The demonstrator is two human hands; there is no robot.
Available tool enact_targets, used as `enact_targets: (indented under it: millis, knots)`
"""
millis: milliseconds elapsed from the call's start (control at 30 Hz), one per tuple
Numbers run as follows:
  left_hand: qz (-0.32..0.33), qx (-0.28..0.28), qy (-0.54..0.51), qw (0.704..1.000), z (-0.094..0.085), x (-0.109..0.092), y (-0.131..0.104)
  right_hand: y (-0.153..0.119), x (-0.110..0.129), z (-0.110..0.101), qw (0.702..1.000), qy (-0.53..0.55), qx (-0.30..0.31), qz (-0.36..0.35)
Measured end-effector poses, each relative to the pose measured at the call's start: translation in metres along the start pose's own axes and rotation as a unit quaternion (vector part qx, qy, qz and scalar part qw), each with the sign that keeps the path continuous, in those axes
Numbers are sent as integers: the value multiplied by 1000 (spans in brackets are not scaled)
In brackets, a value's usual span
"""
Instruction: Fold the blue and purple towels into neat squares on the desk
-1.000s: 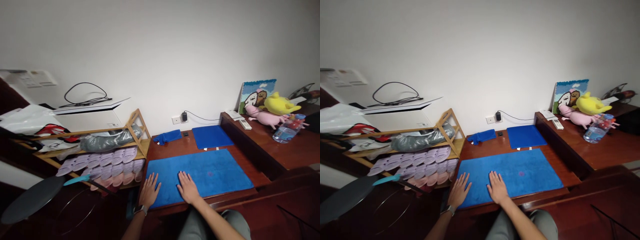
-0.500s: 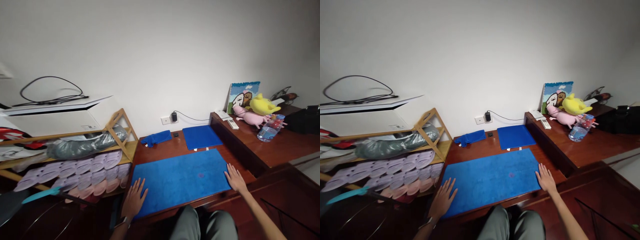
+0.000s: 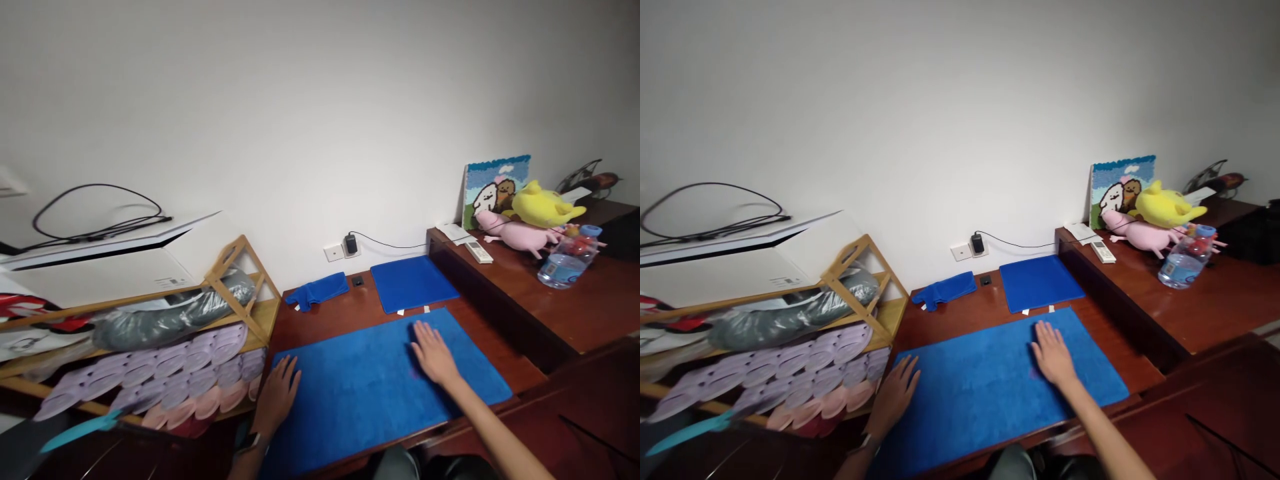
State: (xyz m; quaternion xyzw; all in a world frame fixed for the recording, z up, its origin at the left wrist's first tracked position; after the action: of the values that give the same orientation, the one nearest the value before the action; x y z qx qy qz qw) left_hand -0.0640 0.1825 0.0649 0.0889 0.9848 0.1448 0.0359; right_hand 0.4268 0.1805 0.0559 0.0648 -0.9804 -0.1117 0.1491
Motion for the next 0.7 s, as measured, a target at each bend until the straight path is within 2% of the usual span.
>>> enact_targets:
  millis: [100,167,233,300,333,400,500,567,600,633,700]
  knots:
    - [-7,13,10,1000,16,5,35,43,106,30,993,55,39,-93]
    - [-15,31,14,999,33,13,44,60,154,53,987,79,62,-126]
    - [-21,39,17,999,46,24,43,66,175,74,983,91,76,-142]
    - [-19,37,19,999,53,30,37,65,167,86,983,86,76,-145]
    - [-17,35,19,999,55,32,34,62,152,87,984,78,72,-141]
    - [-16,29,18,999,54,33,31,54,100,82,990,52,62,-112]
    - [-18,26,15,999,52,30,31,41,-15,62,998,-8,66,-10]
    - [-22,29,14,999,52,28,32,32,-94,45,993,-49,74,79]
    - [-24,31,14,999,52,28,32,28,-124,38,989,-64,76,112]
    - [-27,32,14,999,52,28,32,25,-148,32,985,-73,77,133]
    - [-32,34,17,999,53,28,33,22,-173,26,983,-80,74,149]
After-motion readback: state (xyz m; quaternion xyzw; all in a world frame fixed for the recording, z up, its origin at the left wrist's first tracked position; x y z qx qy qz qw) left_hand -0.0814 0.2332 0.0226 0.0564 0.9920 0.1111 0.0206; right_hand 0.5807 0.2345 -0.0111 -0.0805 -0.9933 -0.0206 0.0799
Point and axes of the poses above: each hand's wrist, its own y-axis towards the middle knuckle, its own z-axis out of the palm, x = y × z, the point moved 10 cm from there along y, towards the middle knuckle, and after that the axes turned 2 degrees about -z, right-handed, at the moved point
